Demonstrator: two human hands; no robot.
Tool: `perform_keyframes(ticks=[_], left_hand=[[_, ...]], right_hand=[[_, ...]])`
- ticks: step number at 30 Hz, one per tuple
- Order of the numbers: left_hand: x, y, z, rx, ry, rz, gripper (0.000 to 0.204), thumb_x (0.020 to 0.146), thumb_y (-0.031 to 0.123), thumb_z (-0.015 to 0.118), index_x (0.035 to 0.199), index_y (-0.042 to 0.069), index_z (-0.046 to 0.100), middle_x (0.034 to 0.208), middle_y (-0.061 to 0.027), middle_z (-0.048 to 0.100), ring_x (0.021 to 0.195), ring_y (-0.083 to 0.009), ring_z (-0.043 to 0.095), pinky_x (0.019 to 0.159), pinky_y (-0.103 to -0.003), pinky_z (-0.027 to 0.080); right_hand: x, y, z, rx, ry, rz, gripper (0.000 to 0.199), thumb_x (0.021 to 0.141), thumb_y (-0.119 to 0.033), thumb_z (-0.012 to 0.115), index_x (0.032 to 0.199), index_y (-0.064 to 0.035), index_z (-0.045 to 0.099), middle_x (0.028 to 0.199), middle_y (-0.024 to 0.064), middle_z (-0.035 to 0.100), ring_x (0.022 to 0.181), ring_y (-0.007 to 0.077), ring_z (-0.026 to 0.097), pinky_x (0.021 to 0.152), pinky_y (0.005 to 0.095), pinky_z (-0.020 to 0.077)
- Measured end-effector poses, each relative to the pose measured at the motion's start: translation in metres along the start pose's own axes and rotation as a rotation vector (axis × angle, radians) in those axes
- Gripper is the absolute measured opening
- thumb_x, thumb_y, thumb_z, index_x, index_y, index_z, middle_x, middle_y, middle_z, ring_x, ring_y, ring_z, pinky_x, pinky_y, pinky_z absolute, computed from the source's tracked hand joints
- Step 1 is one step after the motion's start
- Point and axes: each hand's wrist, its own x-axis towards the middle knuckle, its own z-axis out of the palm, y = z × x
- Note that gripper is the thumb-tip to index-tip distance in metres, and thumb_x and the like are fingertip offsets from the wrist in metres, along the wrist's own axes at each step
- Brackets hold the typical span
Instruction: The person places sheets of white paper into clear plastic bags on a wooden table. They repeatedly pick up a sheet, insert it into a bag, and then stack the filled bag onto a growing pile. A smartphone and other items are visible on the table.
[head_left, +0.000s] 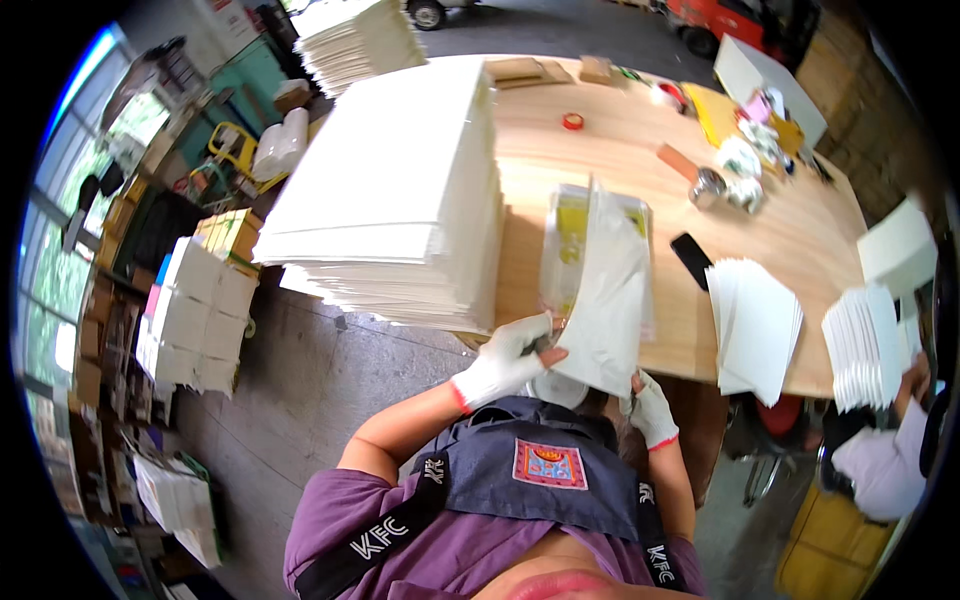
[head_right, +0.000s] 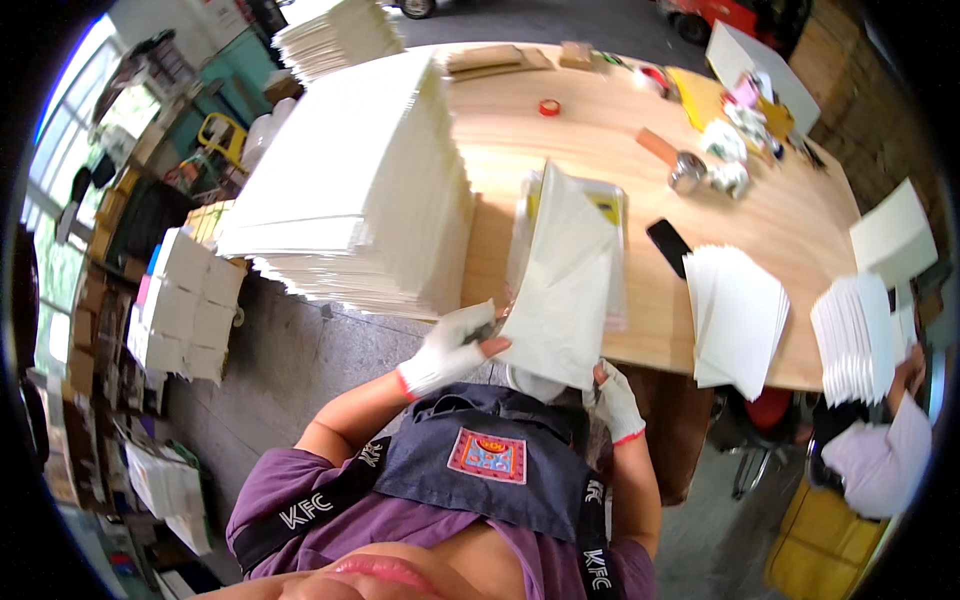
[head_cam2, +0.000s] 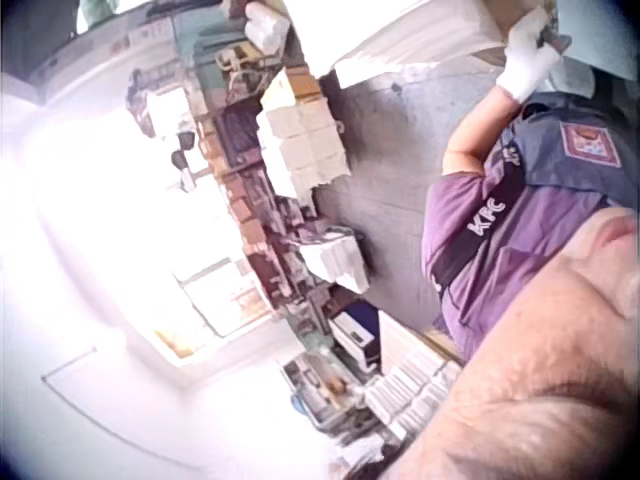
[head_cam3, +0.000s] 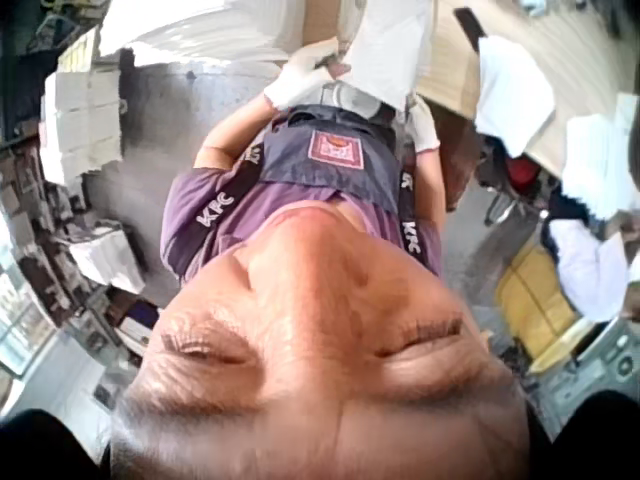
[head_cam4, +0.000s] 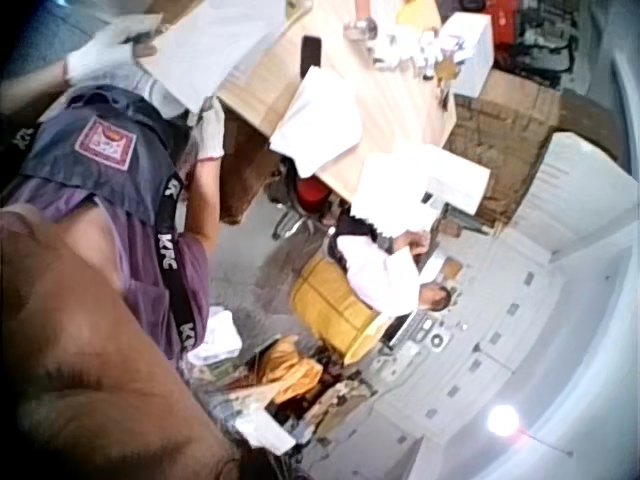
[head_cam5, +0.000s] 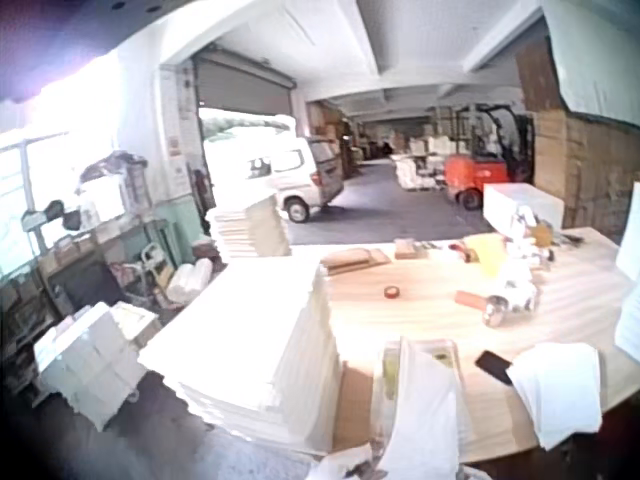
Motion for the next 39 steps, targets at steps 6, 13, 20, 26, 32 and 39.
perform_keyframes(ticks=[6,13,20,26,32,39], left_hand=[[-0.094,0.074,-0.113,0.330,0.651,0.478,0.031,0.081,0.006,0.064,0.110,-0.002,0.060,0.073,-0.0015,0.051,0.060,-0.0080,0.046,0.054,-0.023,0.039],[-0.103,0.048,-0.259,0.362,1.015,0.389,0.042,0.084,0.002,0.049,0.126,0.000,0.054,0.129,-0.0106,0.053,0.113,-0.0169,0.053,0.091,-0.025,0.042],[-0.095,0.036,-0.252,0.358,0.779,0.190,0.041,0.090,0.016,0.049,0.128,-0.001,0.051,0.121,-0.0150,0.059,0.110,-0.0201,0.055,0.095,-0.028,0.039],[-0.083,0.027,-0.253,0.291,0.780,0.300,0.046,0.093,0.029,0.049,0.127,-0.003,0.051,0.119,-0.0118,0.059,0.111,-0.0177,0.052,0.096,-0.026,0.036],[-0.078,0.002,-0.248,0.223,0.893,0.530,0.040,0.090,0.028,0.053,0.105,-0.008,0.062,0.128,-0.0165,0.053,0.119,-0.0255,0.049,0.101,-0.035,0.035],[-0.077,0.000,-0.242,0.156,0.964,0.598,0.034,0.089,0.024,0.053,0.094,-0.007,0.065,0.116,-0.0179,0.059,0.118,-0.0315,0.050,0.101,-0.038,0.035]], right_hand=[[0.029,-0.092,0.150,-0.269,-0.323,-0.365,0.017,0.093,-0.021,0.055,0.089,-0.0039,0.058,0.069,-0.0015,0.054,0.058,0.0095,0.051,0.051,0.0228,0.0394],[0.014,-0.151,0.355,-0.800,-0.680,-0.394,0.036,0.091,-0.036,0.058,0.073,-0.0052,0.059,0.064,0.0001,0.057,0.047,0.0053,0.049,0.044,0.0208,0.0383],[0.103,-0.206,0.373,-0.861,-0.424,-0.792,0.032,0.091,-0.029,0.058,0.074,-0.0026,0.060,0.079,0.0052,0.066,0.063,0.0100,0.059,0.054,0.0233,0.0455],[0.282,-0.218,0.408,-0.441,-0.459,-0.881,0.039,0.096,-0.026,0.049,0.123,0.0023,0.050,0.128,0.0106,0.053,0.118,0.0154,0.050,0.102,0.0244,0.0324],[0.290,-0.190,0.425,-0.211,-0.296,-0.704,0.012,0.091,-0.010,0.056,0.095,-0.0034,0.065,0.092,0.0036,0.066,0.086,0.0110,0.060,0.078,0.0239,0.0497],[0.111,-0.179,0.436,-0.953,-0.689,-1.378,0.026,0.086,-0.015,0.061,0.109,-0.0043,0.065,0.124,0.0118,0.054,0.101,0.0251,0.059,0.092,0.0353,0.0446]])
